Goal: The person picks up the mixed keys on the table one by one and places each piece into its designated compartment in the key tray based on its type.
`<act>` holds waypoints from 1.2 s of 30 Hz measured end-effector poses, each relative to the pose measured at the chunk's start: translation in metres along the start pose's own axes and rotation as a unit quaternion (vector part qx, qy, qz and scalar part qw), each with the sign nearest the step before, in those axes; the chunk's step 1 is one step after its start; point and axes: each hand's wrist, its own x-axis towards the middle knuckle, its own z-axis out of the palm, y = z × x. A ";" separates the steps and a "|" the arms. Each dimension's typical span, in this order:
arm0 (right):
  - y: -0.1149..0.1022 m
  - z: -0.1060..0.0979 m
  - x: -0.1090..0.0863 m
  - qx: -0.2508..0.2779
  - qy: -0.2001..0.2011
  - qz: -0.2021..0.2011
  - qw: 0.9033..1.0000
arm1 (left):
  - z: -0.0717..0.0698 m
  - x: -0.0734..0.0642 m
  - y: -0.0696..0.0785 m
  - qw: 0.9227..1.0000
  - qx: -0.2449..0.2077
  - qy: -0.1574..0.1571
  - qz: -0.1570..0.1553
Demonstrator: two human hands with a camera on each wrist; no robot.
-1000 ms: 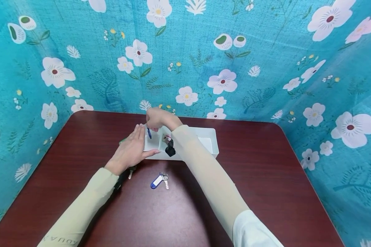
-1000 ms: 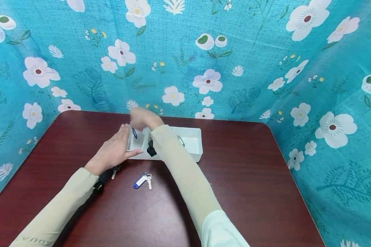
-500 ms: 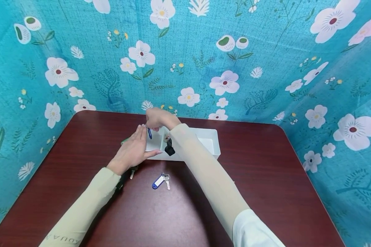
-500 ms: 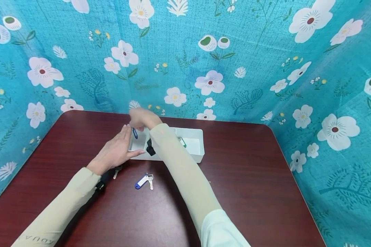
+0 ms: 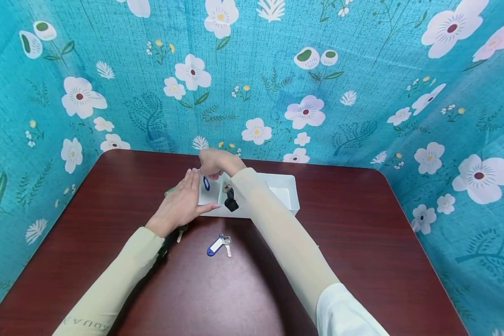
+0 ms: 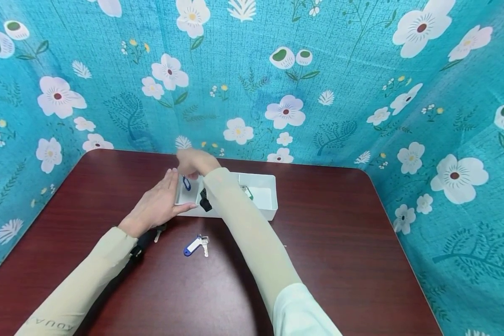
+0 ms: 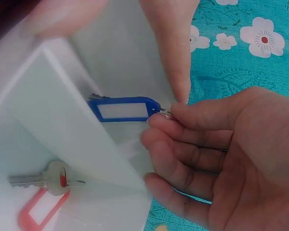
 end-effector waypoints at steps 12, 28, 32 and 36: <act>0.003 -0.004 -0.005 0.012 -0.013 -0.005 1.000 | -0.001 0.001 0.002 1.000 -0.008 -0.001 0.003; 0.005 -0.010 -0.022 0.037 -0.017 -0.020 0.999 | 0.000 0.000 0.003 1.000 -0.019 0.008 0.003; 0.007 -0.011 -0.025 0.039 -0.018 -0.026 0.999 | 0.001 -0.001 0.002 1.000 -0.024 0.003 -0.002; 0.009 -0.013 -0.028 0.033 -0.011 -0.036 0.999 | 0.000 -0.001 0.001 1.000 -0.027 0.003 -0.007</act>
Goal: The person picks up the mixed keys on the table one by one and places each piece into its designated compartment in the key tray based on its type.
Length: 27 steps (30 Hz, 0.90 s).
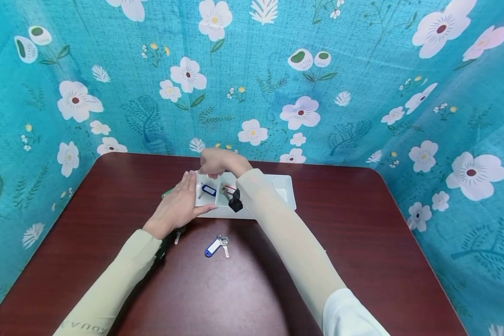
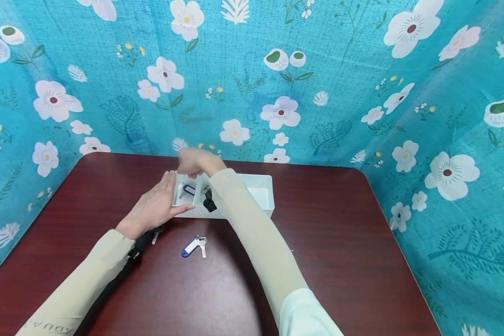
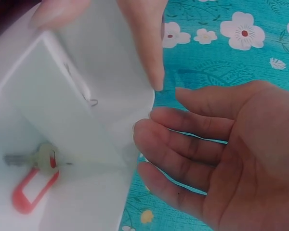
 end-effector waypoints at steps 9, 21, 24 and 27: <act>0.004 -0.003 -0.015 -0.020 0.023 -0.006 0.999 | 0.000 0.001 -0.001 1.000 0.000 0.005 0.000; 0.017 0.002 -0.034 -0.018 0.069 -0.037 0.997 | -0.002 0.001 0.000 1.000 0.001 0.005 -0.004; 0.017 0.004 -0.044 -0.024 0.088 -0.040 0.995 | 0.000 0.001 0.000 1.000 -0.010 0.004 -0.008; 0.016 0.005 -0.054 -0.028 0.102 -0.040 0.994 | 0.001 0.000 0.000 1.000 -0.018 0.004 -0.014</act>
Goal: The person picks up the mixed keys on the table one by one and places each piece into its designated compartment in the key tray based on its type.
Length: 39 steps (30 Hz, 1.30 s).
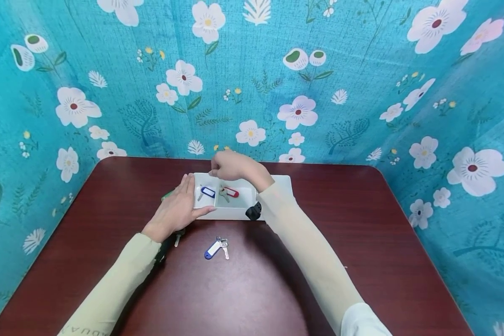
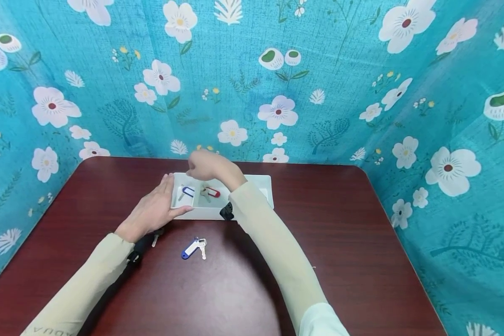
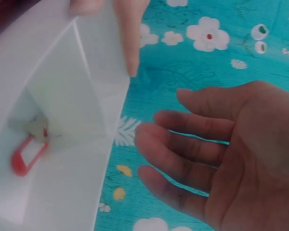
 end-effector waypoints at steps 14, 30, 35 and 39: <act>0.020 0.018 -0.059 -0.010 0.083 -0.033 0.996 | 0.000 0.001 0.004 1.000 -0.007 -0.015 -0.009; 0.048 0.026 -0.097 -0.010 0.132 -0.016 0.991 | 0.003 0.001 0.003 1.000 -0.007 -0.013 -0.015; 0.058 0.030 -0.108 -0.016 0.143 0.010 0.990 | 0.001 0.000 0.003 1.000 -0.005 -0.010 -0.004; 0.066 0.034 -0.117 -0.017 0.149 0.036 0.988 | -0.003 -0.002 0.005 0.999 -0.032 -0.018 -0.005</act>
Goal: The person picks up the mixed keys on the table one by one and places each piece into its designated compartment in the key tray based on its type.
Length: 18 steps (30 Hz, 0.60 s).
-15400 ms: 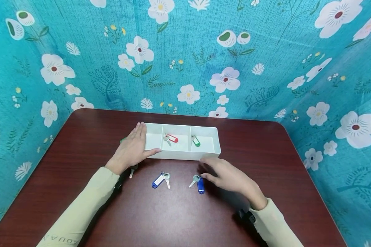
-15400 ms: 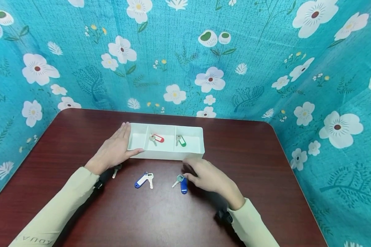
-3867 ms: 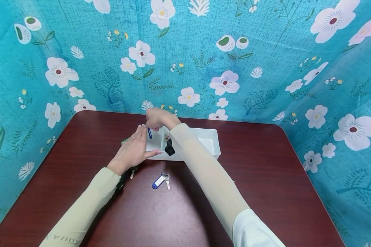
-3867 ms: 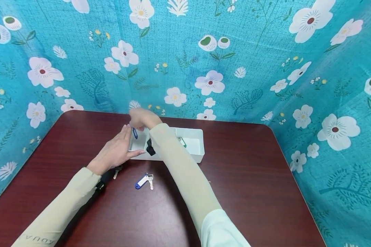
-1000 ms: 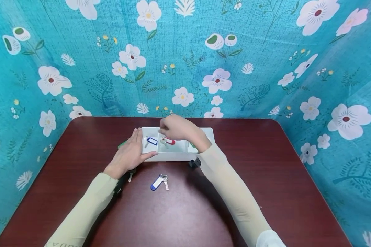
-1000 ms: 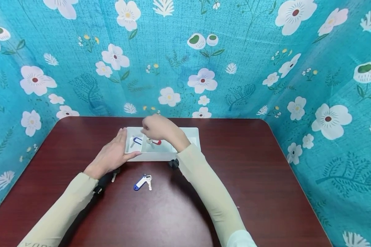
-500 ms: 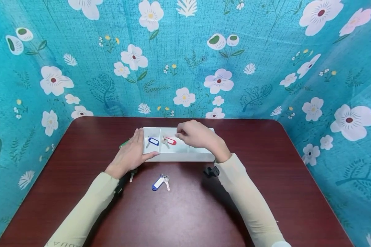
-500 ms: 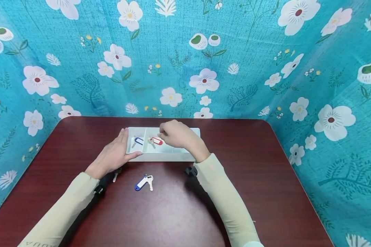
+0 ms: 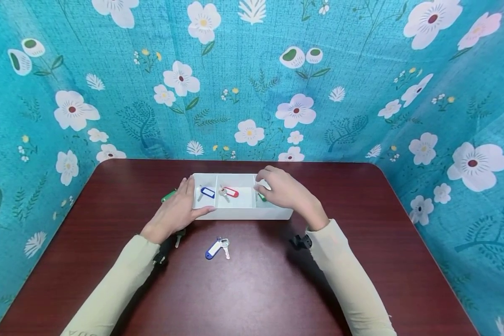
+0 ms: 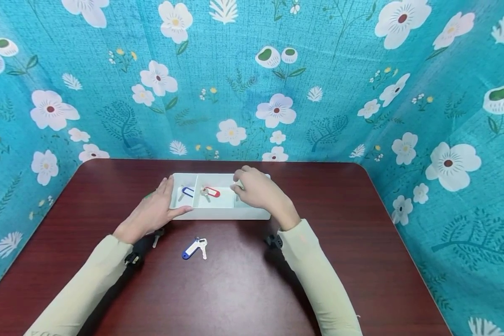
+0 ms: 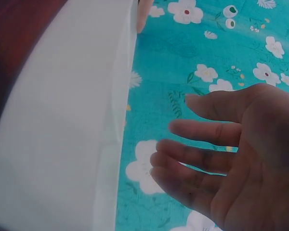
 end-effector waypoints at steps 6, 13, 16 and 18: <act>0.013 0.006 -0.012 0.008 0.011 0.020 1.000 | -0.005 -0.004 0.002 0.997 -0.072 -0.011 -0.017; 0.028 0.018 -0.024 0.029 0.016 0.035 0.999 | -0.008 -0.007 0.005 0.993 -0.117 0.001 -0.007; 0.031 0.023 -0.026 0.036 0.015 0.039 0.998 | -0.009 -0.010 0.007 0.993 -0.121 -0.002 -0.017; 0.032 0.027 -0.027 0.034 0.019 0.040 0.998 | -0.010 -0.013 0.007 0.992 -0.123 -0.001 -0.021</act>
